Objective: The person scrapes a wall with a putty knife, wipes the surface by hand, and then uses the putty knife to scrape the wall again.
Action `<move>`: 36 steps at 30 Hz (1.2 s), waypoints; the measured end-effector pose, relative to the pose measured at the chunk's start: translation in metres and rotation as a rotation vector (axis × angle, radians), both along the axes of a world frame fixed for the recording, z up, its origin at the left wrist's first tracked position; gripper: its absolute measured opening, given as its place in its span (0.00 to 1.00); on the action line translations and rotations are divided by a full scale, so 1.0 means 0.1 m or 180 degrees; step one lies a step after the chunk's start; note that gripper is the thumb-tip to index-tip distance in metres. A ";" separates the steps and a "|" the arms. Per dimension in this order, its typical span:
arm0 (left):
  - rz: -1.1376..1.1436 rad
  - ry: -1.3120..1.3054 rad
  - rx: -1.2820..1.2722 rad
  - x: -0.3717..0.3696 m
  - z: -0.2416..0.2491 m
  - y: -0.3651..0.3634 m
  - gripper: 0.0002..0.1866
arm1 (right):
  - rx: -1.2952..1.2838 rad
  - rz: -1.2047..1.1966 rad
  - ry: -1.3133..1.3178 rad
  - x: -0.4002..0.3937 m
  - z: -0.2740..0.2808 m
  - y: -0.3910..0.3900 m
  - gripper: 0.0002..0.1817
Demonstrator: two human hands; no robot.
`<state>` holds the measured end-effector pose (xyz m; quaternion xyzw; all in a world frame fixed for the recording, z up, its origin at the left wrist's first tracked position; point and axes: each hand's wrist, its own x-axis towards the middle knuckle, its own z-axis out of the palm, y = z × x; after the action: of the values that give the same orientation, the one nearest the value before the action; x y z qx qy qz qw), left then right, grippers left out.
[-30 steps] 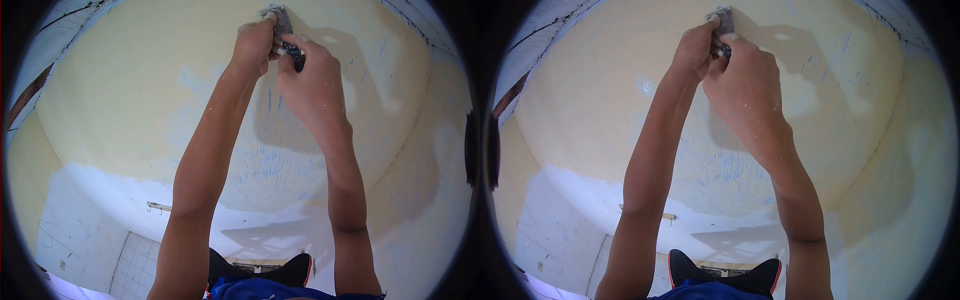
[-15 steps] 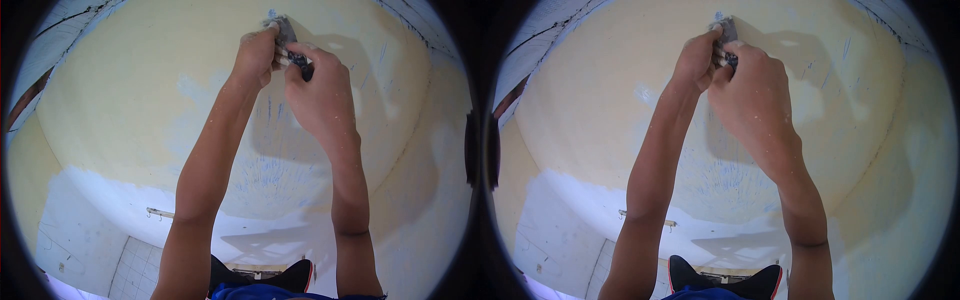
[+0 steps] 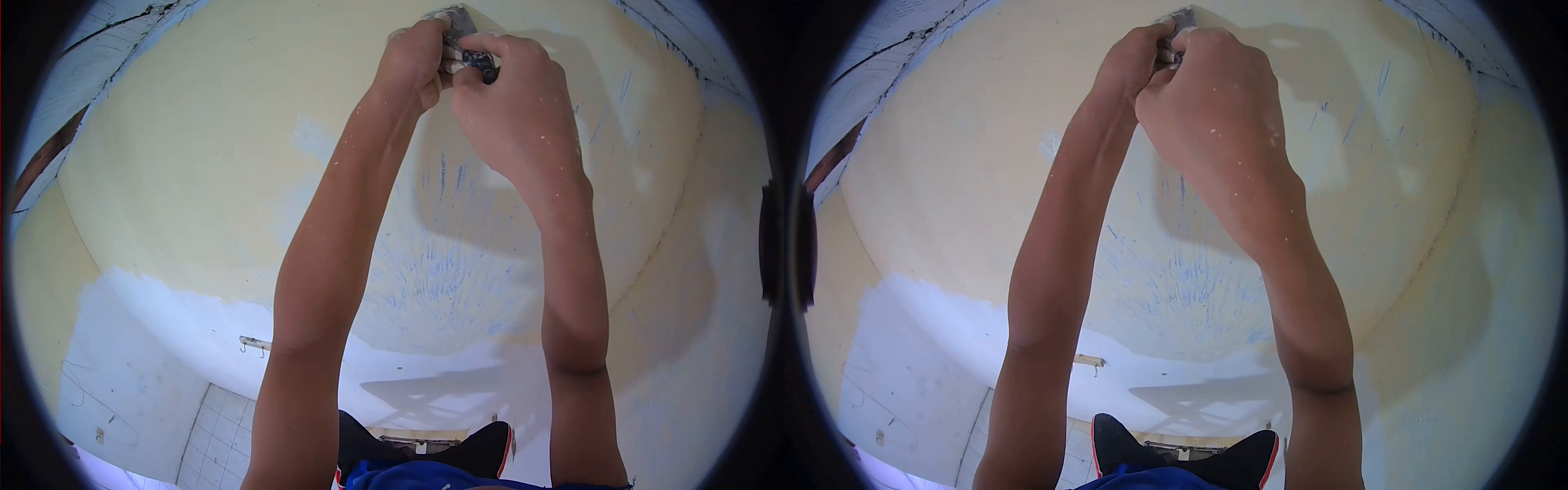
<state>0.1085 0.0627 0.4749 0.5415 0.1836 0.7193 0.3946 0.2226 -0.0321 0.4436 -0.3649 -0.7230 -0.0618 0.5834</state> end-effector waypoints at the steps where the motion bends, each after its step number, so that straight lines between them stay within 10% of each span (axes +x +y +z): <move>1: -0.0004 0.0003 -0.0006 -0.01 0.01 -0.01 0.13 | -0.0022 0.0001 -0.0005 0.00 0.01 -0.02 0.13; 24: 0.0194 0.0659 -0.0266 -0.22 0.30 0.00 0.14 | 0.0223 0.0023 -0.0073 -0.15 0.07 0.16 0.11; 30: 0.0327 0.1224 -0.0310 -0.28 -0.91 -0.04 0.23 | 0.0115 0.0704 0.0123 0.13 -0.93 0.17 0.18; 33: 0.1084 0.3431 0.0200 -0.39 -1.99 -0.13 0.20 | -0.0652 0.1276 0.0239 0.55 -1.93 0.10 0.22; 36: 0.0743 0.3628 -0.1098 -0.24 -2.36 -0.53 0.16 | -0.2419 0.1478 0.0854 1.01 -2.97 -0.01 0.24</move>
<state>0.0841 0.0093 0.2387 0.7460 0.5382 0.3144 0.2346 0.3236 -0.0331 0.1464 -0.3861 -0.6751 0.3875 0.4950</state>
